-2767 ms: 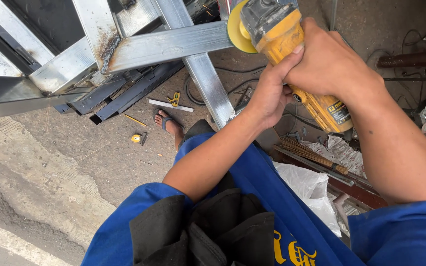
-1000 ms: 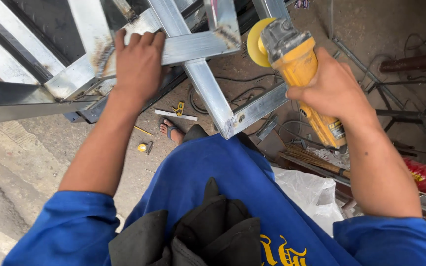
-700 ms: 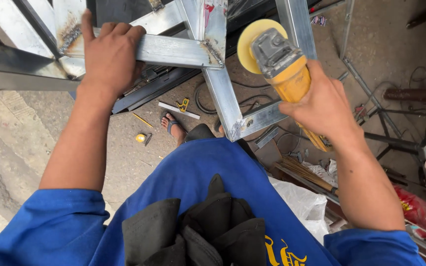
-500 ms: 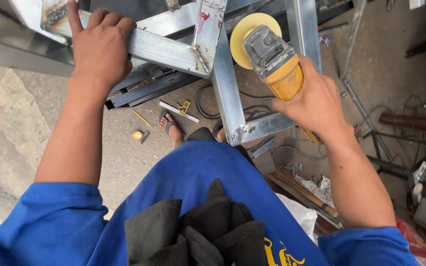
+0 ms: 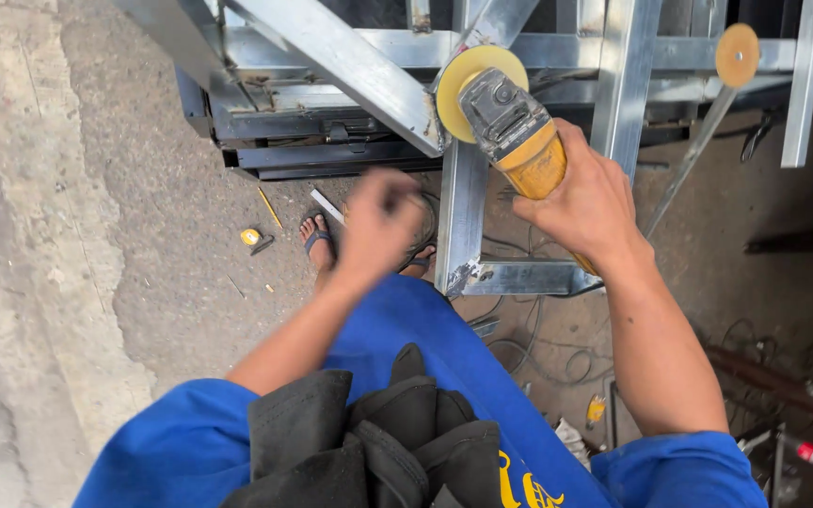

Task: Using a handheld angle grinder to smooth out weld joints on a metal frame structure.

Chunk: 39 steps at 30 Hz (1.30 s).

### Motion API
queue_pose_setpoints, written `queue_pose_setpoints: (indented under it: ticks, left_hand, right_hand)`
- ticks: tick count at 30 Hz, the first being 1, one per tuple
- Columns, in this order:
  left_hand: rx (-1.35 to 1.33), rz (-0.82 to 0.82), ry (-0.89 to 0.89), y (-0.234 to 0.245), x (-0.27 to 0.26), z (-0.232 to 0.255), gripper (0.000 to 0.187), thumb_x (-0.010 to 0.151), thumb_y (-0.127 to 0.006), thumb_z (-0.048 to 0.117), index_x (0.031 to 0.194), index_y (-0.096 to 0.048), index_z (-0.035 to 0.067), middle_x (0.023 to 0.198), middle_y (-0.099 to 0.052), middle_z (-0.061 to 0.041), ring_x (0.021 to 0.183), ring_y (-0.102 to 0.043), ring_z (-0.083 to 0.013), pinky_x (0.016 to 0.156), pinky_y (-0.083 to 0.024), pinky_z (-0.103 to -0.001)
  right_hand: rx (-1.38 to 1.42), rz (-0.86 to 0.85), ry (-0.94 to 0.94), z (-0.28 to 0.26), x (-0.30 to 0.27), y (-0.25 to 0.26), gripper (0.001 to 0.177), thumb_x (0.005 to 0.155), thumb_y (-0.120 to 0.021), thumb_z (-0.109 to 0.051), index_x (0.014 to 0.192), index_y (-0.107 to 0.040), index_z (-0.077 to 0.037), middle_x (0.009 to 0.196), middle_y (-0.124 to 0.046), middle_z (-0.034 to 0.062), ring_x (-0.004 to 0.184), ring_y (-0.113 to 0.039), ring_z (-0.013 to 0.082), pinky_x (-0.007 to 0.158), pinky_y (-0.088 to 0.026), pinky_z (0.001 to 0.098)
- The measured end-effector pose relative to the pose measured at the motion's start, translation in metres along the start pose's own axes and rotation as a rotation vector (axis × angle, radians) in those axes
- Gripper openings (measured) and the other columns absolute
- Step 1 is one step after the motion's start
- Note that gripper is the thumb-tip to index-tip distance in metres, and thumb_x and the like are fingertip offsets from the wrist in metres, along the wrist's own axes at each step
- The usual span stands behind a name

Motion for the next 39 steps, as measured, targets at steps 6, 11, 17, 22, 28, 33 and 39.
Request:
queue_pose_setpoints:
  ticks: [6,11,17,22,28,33,39]
  left_hand:
    - [-0.695,-0.323,0.47,-0.127,-0.058,0.005,0.074,0.094,-0.074,0.046,0.141,-0.051,-0.006,0.122,-0.064,-0.033,0.106,-0.07,-0.0397,0.088,-0.058,-0.048]
    - [-1.017,-0.115,0.484,-0.148,-0.007,0.074,0.088,0.086,-0.066,0.054,0.15,-0.037,0.001,0.14,-0.051,-0.024,0.128,-0.052,-0.0381,0.101,-0.045,-0.052]
    - [-1.326,0.154,0.429,-0.174,0.028,0.071,0.059,0.08,-0.08,0.037,0.131,-0.063,0.012,0.12,-0.071,-0.006,0.108,-0.068,-0.0175,0.09,-0.055,-0.032]
    - [-1.296,0.156,0.47,-0.168,0.026,0.08,0.062,0.075,-0.082,0.036,0.127,-0.065,0.007,0.118,-0.072,-0.008,0.11,-0.067,-0.0198,0.092,-0.055,-0.032]
    - [-1.371,0.166,0.344,-0.16,0.037,0.078,0.053,0.08,-0.084,0.029,0.123,-0.066,0.003,0.115,-0.072,-0.011,0.107,-0.068,-0.0192,0.094,-0.056,-0.032]
    - [-1.245,0.179,0.389,-0.158,0.047,0.079,0.063,0.076,-0.081,0.036,0.128,-0.066,0.003,0.123,-0.071,-0.013,0.115,-0.066,-0.0216,0.103,-0.053,-0.033]
    - [-1.292,0.186,0.336,-0.162,0.041,0.082,0.057,0.081,-0.081,0.033,0.128,-0.065,0.003,0.124,-0.07,-0.011,0.115,-0.065,-0.0186,0.103,-0.052,-0.032]
  right_hand:
    - [-0.046,-0.033,0.137,0.016,0.015,-0.006,0.081,0.07,-0.086,-0.028,0.142,-0.056,-0.008,0.11,-0.07,0.026,0.103,-0.067,0.0534,0.084,-0.052,0.0641]
    - [-0.111,-0.075,0.22,0.001,0.022,0.003,0.071,0.079,-0.069,-0.03,0.144,-0.051,-0.009,0.111,-0.071,0.0261,0.097,-0.064,0.0577,0.074,-0.048,0.064]
    - [-0.19,-0.097,0.287,-0.007,0.026,0.011,0.062,0.09,-0.061,-0.033,0.146,-0.048,-0.009,0.116,-0.071,0.0227,0.09,-0.064,0.0556,0.068,-0.047,0.0629]
    - [-0.25,-0.109,0.317,-0.012,0.025,0.015,0.057,0.092,-0.06,-0.033,0.142,-0.05,-0.008,0.108,-0.072,0.0231,0.084,-0.065,0.0554,0.065,-0.047,0.0636]
    - [-0.27,-0.159,0.333,-0.031,0.03,0.016,0.046,0.093,-0.056,-0.03,0.133,-0.053,-0.008,0.103,-0.073,0.0208,0.079,-0.065,0.0559,0.06,-0.048,0.0647]
    - [-0.24,-0.081,0.373,-0.027,0.039,0.014,0.047,0.099,-0.056,-0.027,0.14,-0.051,-0.003,0.105,-0.074,0.0219,0.079,-0.069,0.0522,0.063,-0.052,0.0654]
    - [-0.293,-0.078,0.372,-0.023,0.036,0.017,0.05,0.095,-0.059,-0.029,0.14,-0.053,-0.008,0.109,-0.073,0.0214,0.084,-0.066,0.0537,0.062,-0.049,0.0632]
Point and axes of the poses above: each hand's wrist, its own x-axis towards the middle knuckle, its own y-axis out of the back of the hand, z = x × y, the point moved 5 cm from there along x, towards the middle knuckle
